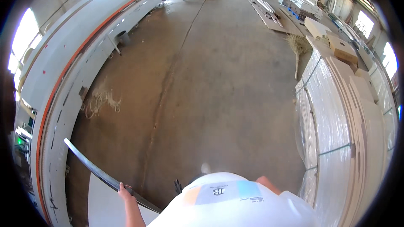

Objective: The person picks up dark-colored panels from a table, feeds them into an edge-banding machine, and then pushes a cart containing several stacked panels across the factory floor.

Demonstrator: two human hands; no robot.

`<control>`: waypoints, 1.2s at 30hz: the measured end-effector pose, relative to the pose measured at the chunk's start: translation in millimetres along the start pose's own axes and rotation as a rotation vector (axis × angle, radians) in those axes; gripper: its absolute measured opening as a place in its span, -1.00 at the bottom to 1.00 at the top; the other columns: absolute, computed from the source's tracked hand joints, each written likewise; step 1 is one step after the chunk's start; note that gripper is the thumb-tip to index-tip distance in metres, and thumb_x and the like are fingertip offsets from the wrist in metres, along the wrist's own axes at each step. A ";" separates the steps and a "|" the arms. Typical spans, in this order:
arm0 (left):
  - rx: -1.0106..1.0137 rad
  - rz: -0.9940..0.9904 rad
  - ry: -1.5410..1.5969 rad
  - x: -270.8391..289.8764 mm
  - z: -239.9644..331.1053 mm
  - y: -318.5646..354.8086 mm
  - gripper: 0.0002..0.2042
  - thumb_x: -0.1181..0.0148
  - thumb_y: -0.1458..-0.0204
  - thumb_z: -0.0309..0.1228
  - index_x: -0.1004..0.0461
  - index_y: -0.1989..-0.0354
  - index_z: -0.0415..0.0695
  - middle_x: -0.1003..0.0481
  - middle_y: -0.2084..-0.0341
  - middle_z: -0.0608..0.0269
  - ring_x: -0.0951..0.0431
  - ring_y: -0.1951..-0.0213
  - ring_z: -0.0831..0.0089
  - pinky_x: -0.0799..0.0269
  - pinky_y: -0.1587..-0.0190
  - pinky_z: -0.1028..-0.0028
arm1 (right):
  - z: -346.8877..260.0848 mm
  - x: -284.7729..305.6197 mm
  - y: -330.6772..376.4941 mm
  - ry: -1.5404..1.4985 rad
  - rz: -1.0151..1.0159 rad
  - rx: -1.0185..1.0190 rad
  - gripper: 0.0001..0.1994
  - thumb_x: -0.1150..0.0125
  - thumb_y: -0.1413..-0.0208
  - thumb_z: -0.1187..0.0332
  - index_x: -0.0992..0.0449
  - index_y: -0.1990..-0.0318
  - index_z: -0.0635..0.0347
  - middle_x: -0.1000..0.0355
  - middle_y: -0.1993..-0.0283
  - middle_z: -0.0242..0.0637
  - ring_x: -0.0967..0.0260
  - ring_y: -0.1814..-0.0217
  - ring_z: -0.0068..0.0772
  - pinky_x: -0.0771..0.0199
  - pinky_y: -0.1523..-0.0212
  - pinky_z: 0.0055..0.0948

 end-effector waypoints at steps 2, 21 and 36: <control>-0.002 0.018 -0.009 -62.0 4.3 2.8 -0.70 -0.27 -0.22 -0.25 -0.36 0.12 -0.20 -0.44 0.46 0.18 -0.47 0.49 0.36 -0.48 0.45 0.34 | 26.1 9.3 -20.8 -0.461 -0.019 -0.231 -0.70 -0.15 -0.16 0.08 -0.71 0.31 0.04 -0.63 0.29 -0.18 -0.59 0.26 -0.21 -0.57 0.22 -0.16; -0.001 -0.042 -0.087 -614.7 41.5 -55.8 -0.64 -0.21 -0.24 -0.10 -0.48 0.34 -0.20 -0.49 0.50 0.22 -0.48 0.49 0.36 -0.43 0.43 0.35 | 339.3 282.6 -265.5 -1.504 0.163 -0.522 -0.45 -0.15 -0.25 -0.18 -0.54 0.54 0.12 -0.48 0.58 -0.29 -0.36 0.58 -0.38 -0.41 0.47 -0.28; -0.040 -0.043 -0.138 -1059.5 73.6 -80.4 -0.59 -0.23 -0.19 -0.08 -0.54 0.31 -0.29 -0.53 0.37 0.18 -0.50 0.36 0.26 -0.49 0.24 0.29 | 607.2 579.6 -443.9 -0.989 0.095 -0.682 -0.66 -0.22 -0.01 0.06 -0.68 0.54 0.12 -0.63 0.51 -0.34 -0.60 0.42 -0.43 -0.61 0.36 -0.35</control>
Point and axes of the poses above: each hand's wrist, its own y-axis away from the middle knuckle, its own x-axis out of the back of the hand, z = x × y, the point moved 8 cm from there along -y, towards the middle knuckle
